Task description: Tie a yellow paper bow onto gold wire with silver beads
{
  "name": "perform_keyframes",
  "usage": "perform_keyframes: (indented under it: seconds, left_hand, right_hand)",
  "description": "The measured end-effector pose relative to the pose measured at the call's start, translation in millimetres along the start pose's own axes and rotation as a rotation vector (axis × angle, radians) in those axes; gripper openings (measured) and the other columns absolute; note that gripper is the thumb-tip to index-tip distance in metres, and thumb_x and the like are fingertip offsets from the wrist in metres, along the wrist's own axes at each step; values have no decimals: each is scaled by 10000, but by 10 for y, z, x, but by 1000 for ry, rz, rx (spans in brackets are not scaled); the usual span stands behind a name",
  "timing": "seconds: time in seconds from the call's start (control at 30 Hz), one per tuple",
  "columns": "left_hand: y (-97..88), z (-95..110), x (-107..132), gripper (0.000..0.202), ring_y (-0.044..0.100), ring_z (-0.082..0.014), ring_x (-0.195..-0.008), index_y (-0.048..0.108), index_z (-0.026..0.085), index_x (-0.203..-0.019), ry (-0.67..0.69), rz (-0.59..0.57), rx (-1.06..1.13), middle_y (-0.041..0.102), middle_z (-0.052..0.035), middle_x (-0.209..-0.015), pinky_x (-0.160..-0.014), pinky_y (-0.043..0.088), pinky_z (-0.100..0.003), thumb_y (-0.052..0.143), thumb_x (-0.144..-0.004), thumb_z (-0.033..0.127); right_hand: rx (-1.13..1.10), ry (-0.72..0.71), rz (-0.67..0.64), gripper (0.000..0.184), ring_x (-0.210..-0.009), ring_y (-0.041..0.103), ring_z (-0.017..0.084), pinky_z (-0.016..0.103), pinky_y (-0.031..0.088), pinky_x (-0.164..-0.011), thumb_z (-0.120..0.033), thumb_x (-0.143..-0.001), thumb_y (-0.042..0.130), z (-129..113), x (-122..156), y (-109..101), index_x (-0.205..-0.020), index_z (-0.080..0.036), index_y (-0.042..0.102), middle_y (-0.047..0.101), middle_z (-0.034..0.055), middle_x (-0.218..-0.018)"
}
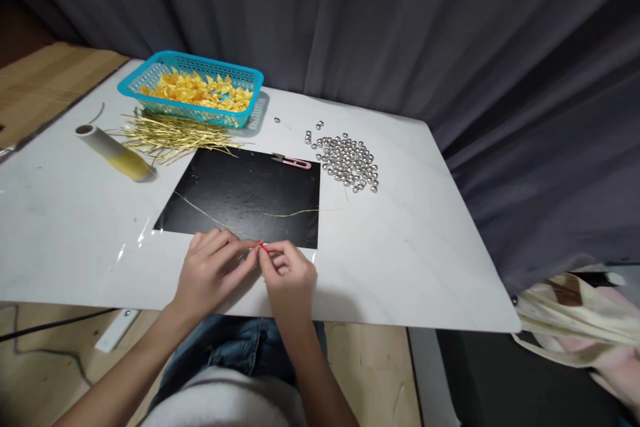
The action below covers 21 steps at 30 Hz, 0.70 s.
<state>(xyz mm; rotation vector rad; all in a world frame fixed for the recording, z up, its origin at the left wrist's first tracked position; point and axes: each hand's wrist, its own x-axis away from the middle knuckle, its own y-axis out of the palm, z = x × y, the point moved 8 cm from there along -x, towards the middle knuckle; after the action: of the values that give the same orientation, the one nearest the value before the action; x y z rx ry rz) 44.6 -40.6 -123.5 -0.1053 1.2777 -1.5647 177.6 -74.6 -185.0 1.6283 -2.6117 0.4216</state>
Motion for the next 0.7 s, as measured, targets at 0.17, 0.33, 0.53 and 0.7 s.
perform_keyframes:
  seconds: [0.17,0.33,0.53,0.7]
  left_hand:
    - [56,-37,8,163,518,-176,-648,695,179,-801,7,-47,-14,627,-16,-675,-643,311,-328,583,-921,186]
    - [124,-55,33,184,506,-181,-640,700,179,-826,34,-98,-22,629,-23,-684,-637,300,-333,551,-934,191]
    - [158,-91,31,162,526,-185,-664,702,171,-857,42,-121,-34,672,-41,-752,-646,307,-339,558,-930,183]
    - [201,-98,66,163,542,-183,-681,693,183,-850,63,-185,-16,667,-27,-742,-650,307,-339,553,-935,187]
  right_hand:
    - [-46,38,-20,173,-594,668,165,244,575,-511,-339,-756,707,82,-8,32,-839,-192,744,714,28,-683]
    - [-156,105,-73,285,-619,684,173,253,592,-484,-367,-790,652,155,-7,100,-953,-156,753,740,47,-734]
    - [-212,170,-95,404,-668,700,180,294,612,-513,-425,-793,621,178,55,71,-1079,-145,679,747,119,-1005]
    - [-28,23,9,224,-503,540,110,211,441,-425,-386,-852,617,18,-21,-190,-928,-178,649,639,2,-682]
